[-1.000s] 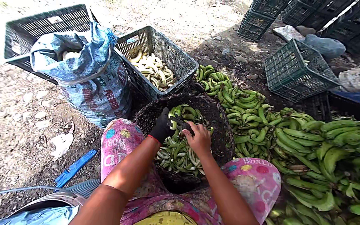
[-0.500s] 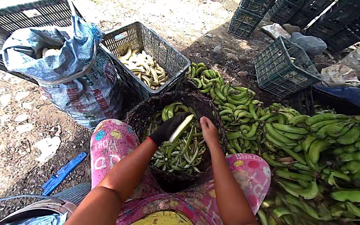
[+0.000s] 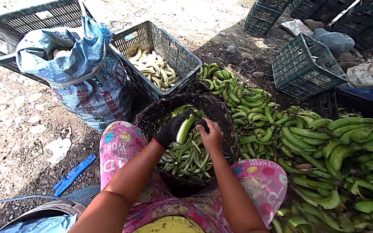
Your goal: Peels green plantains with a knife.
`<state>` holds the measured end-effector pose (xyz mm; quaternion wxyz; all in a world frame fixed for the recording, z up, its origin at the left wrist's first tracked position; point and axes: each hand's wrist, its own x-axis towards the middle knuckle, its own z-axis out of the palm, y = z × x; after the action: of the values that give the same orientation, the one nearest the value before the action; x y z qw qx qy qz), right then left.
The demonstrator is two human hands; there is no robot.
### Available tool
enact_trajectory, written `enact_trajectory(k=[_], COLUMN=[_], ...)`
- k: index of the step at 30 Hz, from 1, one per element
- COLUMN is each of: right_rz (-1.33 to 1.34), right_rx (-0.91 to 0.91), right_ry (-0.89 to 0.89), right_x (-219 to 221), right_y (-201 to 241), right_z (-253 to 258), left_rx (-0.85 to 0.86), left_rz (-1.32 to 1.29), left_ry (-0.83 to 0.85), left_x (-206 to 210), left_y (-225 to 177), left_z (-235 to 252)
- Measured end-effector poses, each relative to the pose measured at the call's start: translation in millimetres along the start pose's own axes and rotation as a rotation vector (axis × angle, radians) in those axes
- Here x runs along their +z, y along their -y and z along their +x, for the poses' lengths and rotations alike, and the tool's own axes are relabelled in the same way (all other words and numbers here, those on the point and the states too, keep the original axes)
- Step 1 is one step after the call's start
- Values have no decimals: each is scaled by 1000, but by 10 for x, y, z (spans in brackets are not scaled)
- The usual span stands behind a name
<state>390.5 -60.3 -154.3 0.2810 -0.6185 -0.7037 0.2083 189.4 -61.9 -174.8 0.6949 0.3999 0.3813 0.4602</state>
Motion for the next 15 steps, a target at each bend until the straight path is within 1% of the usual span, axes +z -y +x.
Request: enact_trajectory(k=[2, 4, 6, 7, 8, 10, 12, 15], right_rz=[219, 404, 497, 519, 528, 525, 520, 465], right_rx=[211, 337, 382, 394, 396, 391, 389, 378], right_ry=[35, 13, -2, 1, 2, 1, -1, -98], right_x=[-87, -177, -284, -332, -375, -467, -623, -1015], right_y=[-145, -263, -233, -207, -193, -185, -192, -257], right_z=[135, 192, 173, 157, 151, 162, 176, 164], left_rx=[5, -13, -79, -101, -104, -118, -212, -352], left_rz=[7, -81, -206, -195, -112, 180, 451, 688], left_ry=[140, 279, 294, 269, 216, 125, 172, 264], left_x=[57, 29, 4, -24, -37, 1, 77, 231], left_y=[-49, -78, -65, -38, -4, 97, 312, 576], left_z=[-61, -71, -14, 20, 58, 116, 106, -54])
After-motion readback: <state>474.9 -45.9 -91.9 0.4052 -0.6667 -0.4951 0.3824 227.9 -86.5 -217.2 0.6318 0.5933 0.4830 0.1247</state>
